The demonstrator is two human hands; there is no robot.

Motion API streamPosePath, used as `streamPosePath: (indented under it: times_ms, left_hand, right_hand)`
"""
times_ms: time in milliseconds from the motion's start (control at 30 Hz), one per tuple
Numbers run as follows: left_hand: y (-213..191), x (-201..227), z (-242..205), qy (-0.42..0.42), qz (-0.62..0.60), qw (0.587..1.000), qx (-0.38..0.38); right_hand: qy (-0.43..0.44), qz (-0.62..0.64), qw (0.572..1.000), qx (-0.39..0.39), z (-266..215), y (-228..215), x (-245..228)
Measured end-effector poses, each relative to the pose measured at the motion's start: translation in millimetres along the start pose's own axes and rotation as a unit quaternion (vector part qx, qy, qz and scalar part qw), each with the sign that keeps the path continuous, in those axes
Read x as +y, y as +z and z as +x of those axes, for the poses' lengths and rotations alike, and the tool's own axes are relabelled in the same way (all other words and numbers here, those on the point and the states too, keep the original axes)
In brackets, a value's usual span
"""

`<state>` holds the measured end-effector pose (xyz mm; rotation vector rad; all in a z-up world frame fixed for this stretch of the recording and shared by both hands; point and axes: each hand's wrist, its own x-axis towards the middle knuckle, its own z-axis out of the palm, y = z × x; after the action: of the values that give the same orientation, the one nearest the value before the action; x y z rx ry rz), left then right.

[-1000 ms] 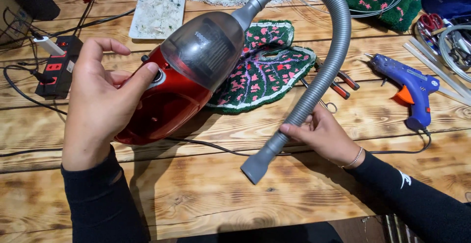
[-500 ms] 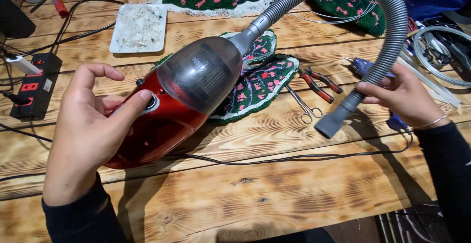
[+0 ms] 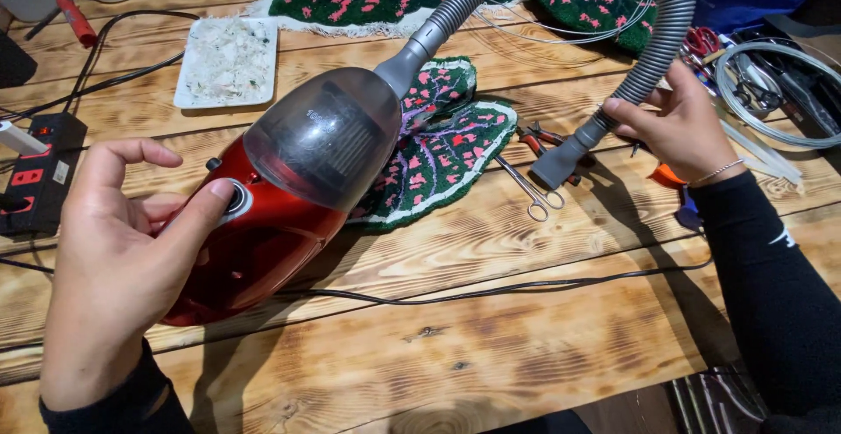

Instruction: The person is cleaning a leaf-shaped rug using a small handheld vacuum and then trimming it with scissors.

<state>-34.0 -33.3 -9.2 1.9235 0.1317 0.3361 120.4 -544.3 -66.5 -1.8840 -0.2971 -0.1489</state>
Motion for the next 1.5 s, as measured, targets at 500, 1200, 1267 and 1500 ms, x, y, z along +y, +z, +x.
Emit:
streamPosePath:
  times_ms: [500, 1200, 1267, 1500]
  left_hand:
    - [1, -15, 2, 0.000, 0.024, 1.000, 0.010]
    - [-8, -27, 7, 0.017, 0.041, 0.998, 0.045]
    - [-6, -26, 7, 0.025, 0.011, 0.999, 0.036]
    - [-5, -23, 6, 0.021, -0.032, 0.999, 0.023]
  right_hand:
    - [-0.006, -0.180, 0.984, 0.002, 24, -48, -9]
    - [-0.168, -0.188, 0.968, -0.001, 95, -41, -24]
    - [-0.165, -0.216, 0.962, -0.003, 94, -40, -25]
    - [-0.172, -0.233, 0.957, -0.015, 94, -37, -13]
